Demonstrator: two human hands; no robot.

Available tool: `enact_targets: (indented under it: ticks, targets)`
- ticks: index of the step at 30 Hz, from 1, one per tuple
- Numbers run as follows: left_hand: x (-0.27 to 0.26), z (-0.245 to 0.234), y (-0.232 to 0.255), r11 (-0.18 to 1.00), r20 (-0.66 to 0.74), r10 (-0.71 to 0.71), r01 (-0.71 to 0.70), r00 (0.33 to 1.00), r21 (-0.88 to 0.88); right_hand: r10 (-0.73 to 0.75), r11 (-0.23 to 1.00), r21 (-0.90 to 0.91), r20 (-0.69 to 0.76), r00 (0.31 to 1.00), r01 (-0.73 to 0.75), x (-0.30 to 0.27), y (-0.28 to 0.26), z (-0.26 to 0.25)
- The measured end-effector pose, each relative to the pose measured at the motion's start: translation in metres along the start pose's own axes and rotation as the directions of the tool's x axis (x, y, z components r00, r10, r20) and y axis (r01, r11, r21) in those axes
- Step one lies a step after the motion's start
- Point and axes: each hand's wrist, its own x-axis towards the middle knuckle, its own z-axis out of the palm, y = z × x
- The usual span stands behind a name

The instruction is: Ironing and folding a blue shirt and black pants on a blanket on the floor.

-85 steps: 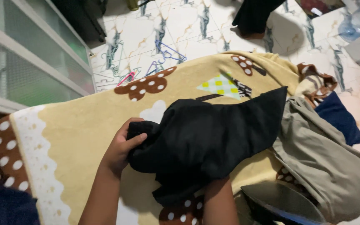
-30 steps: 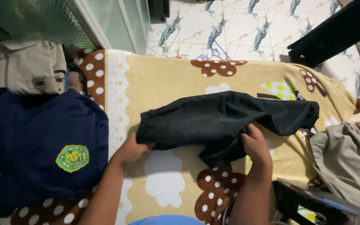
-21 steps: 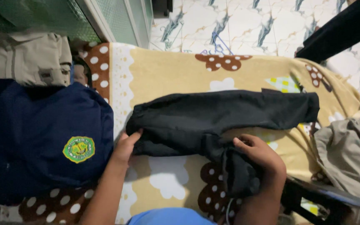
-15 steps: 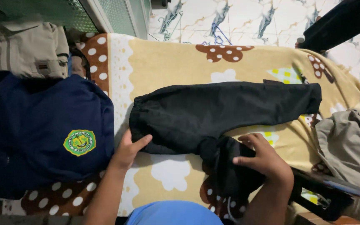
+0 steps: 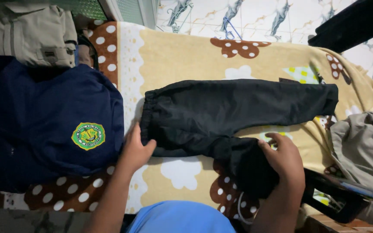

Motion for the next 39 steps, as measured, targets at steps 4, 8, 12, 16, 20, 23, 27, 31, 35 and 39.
enact_targets:
  ticks: [4,8,12,16,20,23,27,31,35,39]
  targets:
    - [0.010,-0.034,0.081,0.996,-0.082,0.077,-0.080,0.994,-0.031,-0.136,0.988,0.039,-0.216,0.967,0.148,0.008,-0.007,0.012]
    - [0.038,-0.015,0.067,0.990,-0.231,0.133,-0.138,0.964,-0.007,-0.321,0.921,0.110,-0.335,0.886,0.375,0.017,-0.037,0.020]
    - [0.080,-0.012,0.079,0.985,-0.173,0.008,0.022,0.985,0.169,-0.462,0.830,0.213,-0.256,0.849,0.515,0.032,-0.058,0.038]
    - [0.103,-0.006,0.067,0.976,-0.174,0.073,-0.034,0.982,0.213,-0.348,0.931,0.048,-0.190,0.918,0.363,0.067,-0.028,0.068]
    - [0.116,-0.016,0.075,0.993,-0.055,-0.060,0.066,0.997,0.096,-0.275,0.960,-0.006,-0.214,0.937,0.281,0.102,0.021,0.081]
    - [0.120,-0.009,0.055,1.000,-0.129,-0.024,0.026,0.991,0.013,-0.183,0.983,-0.026,-0.223,0.958,0.181,0.118,0.045,0.081]
    - [0.118,-0.004,0.044,0.998,-0.291,0.051,-0.038,0.955,0.050,-0.056,0.998,-0.018,-0.306,0.950,0.053,0.130,0.080,0.077]
    - [0.109,-0.005,0.041,0.990,-0.362,-0.024,0.072,0.932,0.118,0.083,0.997,0.043,-0.483,0.872,-0.071,0.127,0.094,0.058]
    - [0.098,-0.012,0.071,0.982,-0.420,0.133,-0.061,0.898,0.181,0.295,0.956,0.201,-0.652,0.699,-0.215,0.141,0.105,0.039]
    - [0.094,-0.023,0.109,0.902,-0.287,0.338,-0.221,0.897,0.370,0.292,0.956,0.231,-0.734,0.613,-0.180,0.156,0.099,0.033]
